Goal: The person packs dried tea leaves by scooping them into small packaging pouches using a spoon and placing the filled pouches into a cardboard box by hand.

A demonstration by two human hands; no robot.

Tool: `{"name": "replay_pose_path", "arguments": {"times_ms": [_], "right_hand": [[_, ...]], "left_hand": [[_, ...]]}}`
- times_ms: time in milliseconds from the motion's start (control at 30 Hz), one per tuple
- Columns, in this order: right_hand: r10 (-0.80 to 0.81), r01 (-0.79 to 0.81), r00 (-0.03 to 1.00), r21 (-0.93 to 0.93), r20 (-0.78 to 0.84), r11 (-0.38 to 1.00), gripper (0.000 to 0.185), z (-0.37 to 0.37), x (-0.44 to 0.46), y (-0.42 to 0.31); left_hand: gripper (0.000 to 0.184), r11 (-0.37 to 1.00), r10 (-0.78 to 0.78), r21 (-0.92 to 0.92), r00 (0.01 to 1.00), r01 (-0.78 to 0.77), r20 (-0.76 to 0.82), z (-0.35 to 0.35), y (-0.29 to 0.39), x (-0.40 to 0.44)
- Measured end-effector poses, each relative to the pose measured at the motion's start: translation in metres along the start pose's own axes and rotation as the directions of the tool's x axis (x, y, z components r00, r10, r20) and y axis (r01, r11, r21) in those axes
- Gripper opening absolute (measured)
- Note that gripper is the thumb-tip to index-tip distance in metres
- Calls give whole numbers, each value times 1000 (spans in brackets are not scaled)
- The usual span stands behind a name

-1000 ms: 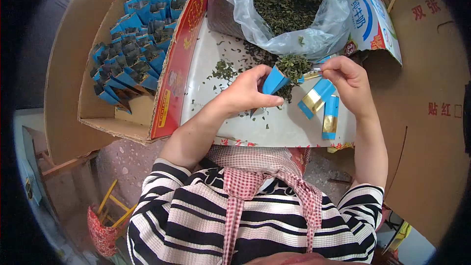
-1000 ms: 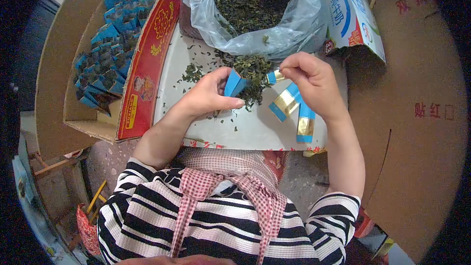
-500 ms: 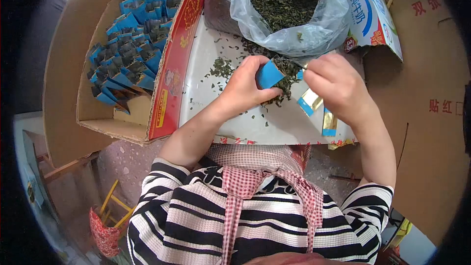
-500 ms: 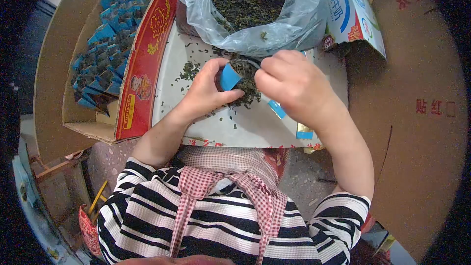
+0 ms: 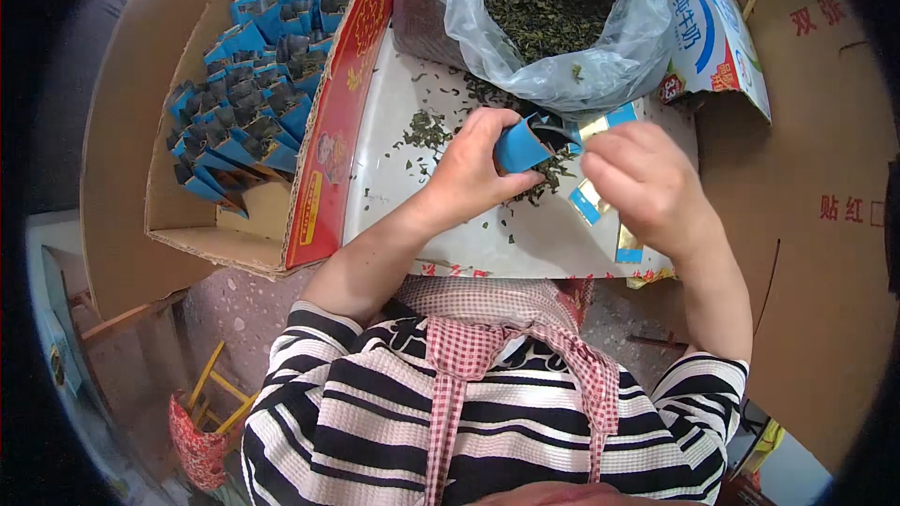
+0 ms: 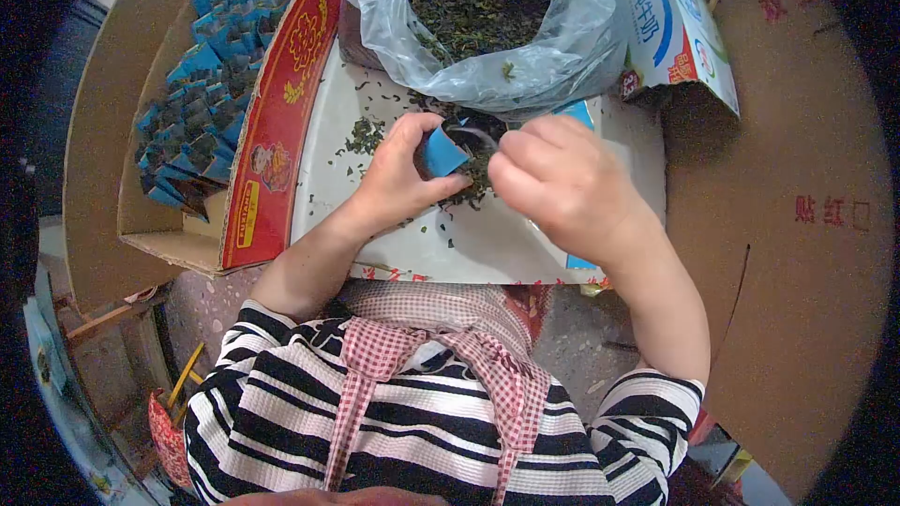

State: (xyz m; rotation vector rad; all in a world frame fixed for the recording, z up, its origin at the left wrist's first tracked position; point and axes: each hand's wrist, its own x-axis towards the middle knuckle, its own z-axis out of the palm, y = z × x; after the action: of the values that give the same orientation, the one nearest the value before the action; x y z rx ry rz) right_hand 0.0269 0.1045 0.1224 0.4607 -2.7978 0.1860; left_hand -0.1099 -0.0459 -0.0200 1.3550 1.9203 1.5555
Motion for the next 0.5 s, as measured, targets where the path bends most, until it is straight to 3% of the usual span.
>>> {"name": "replay_pose_path", "arguments": {"times_ms": [100,167,200,267,300,367,400,467,500], "right_hand": [[36,-38,995,-14,-95,999,18,-6,-3,9],[343,-324,915,118,-211,938,11,-11,-4,16],[341,-323,916,115,-212,939,11,-10,-1,21],[579,-553,757,177,-303,814,8,-1,7,36],[579,-552,756,177,-305,815,8,5,11,45],[539,-580,794,-81,-281,811,9,22,18,65],[538,-579,794,-80,-284,812,9,30,23,73],[571,-579,815,-171,-98,797,12,46,33,83],[569,-578,816,-171,-101,798,12,54,39,83]], "left_hand": [[64,998,-48,-32,998,46,-51,1,1,0],[64,999,-36,-27,998,35,-55,2,-2,0],[64,999,-28,-20,998,26,-57,2,-3,0],[63,999,-40,1,998,40,-42,2,1,0],[63,998,-55,24,998,55,-26,1,2,0],[63,998,-69,-2,997,69,-17,2,3,-1],[63,996,-86,-31,996,85,-9,1,3,-1],[63,996,-87,-24,996,86,-9,2,3,-1],[63,996,-88,-22,996,88,-6,2,3,-1]]}}
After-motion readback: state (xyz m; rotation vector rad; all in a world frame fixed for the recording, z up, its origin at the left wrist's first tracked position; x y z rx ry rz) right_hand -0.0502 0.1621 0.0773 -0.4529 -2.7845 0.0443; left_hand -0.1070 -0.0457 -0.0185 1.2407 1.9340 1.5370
